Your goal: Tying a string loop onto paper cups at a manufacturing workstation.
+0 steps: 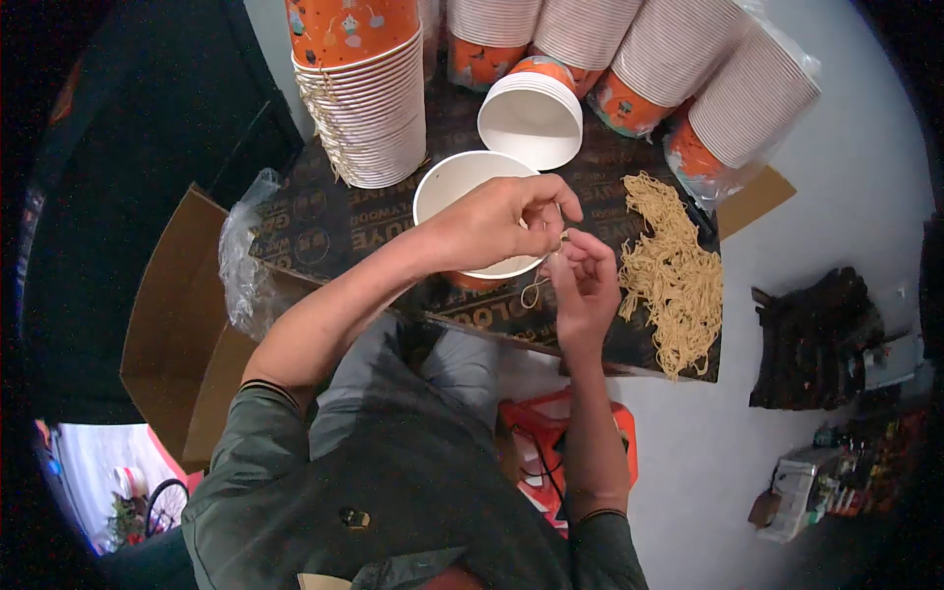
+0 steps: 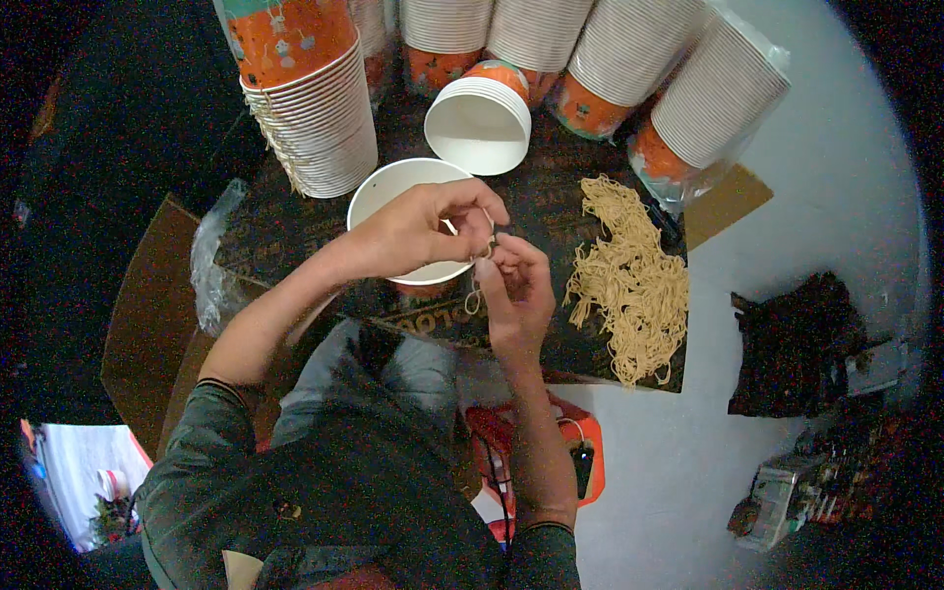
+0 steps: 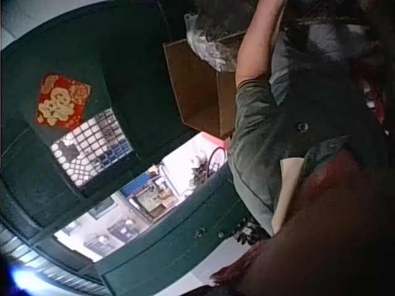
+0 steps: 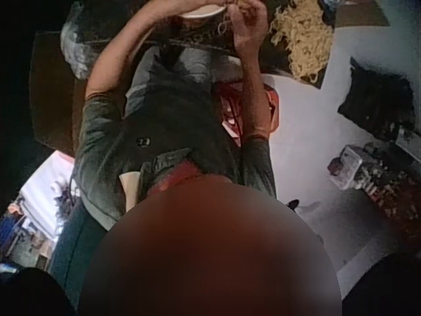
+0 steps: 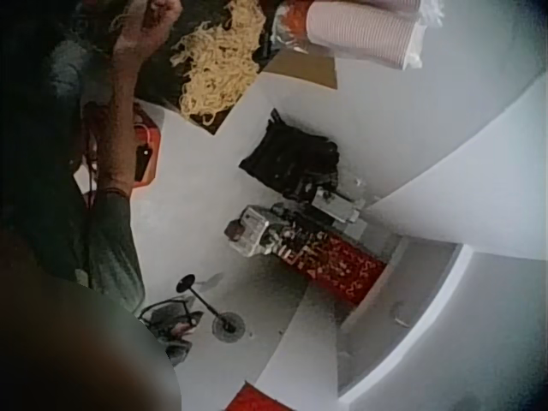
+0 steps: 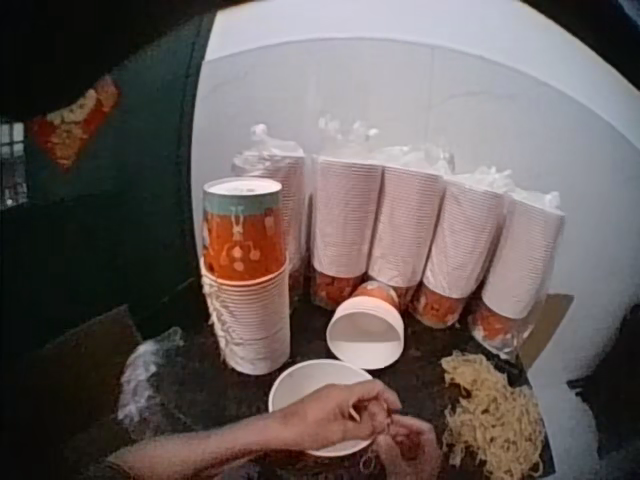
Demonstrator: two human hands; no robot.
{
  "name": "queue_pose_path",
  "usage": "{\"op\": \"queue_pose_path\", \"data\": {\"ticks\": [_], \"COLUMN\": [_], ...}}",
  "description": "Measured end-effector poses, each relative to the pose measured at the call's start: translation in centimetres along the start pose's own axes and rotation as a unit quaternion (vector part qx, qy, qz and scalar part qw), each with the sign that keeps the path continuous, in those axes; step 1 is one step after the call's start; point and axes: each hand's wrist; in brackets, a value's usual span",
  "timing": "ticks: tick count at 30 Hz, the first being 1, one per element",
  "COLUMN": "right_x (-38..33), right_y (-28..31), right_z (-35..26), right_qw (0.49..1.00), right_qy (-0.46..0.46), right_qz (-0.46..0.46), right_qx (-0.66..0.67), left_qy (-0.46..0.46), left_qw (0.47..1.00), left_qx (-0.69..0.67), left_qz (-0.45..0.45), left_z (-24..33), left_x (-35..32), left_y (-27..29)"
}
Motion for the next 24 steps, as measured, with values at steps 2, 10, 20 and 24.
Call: {"op": "queue_pose_path", "data": {"ticks": [2, 10, 20, 24], "right_x": [-0.1, -0.6, -0.2, -0.3], "right_y": [1.0, 1.0, 1.5, 0.9], "right_z": [0.2, -0.1, -0.4, -1.3], "right_qw": [0.999, 1.000, 0.999, 0.995], "right_qy": [-0.018, -0.011, -0.002, 0.025], "right_qz": [-0.005, 0.001, -0.002, 0.016], "right_qx": [-0.030, -0.019, -0.054, -0.098], "left_qy": [0.003, 0.031, 0.036, 0.028], "left_qw": [1.000, 0.998, 0.998, 0.998], "left_qx": [-0.014, -0.052, -0.048, -0.047], "left_qz": [-0.004, -0.014, -0.008, 0.019], "left_z": [-0.1, -0.2, -0.1, 0.1], "left_x": [0.0, 0.1, 0.1, 0.2], "left_y": [0.0, -0.1, -0.3, -0.6]}}
Point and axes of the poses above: each hand's wrist, its own x-axis towards the middle knuckle, its own y-axis out of the back of the hand, z = x × y, and after that the axes turned 8 degrees about z, right-handed
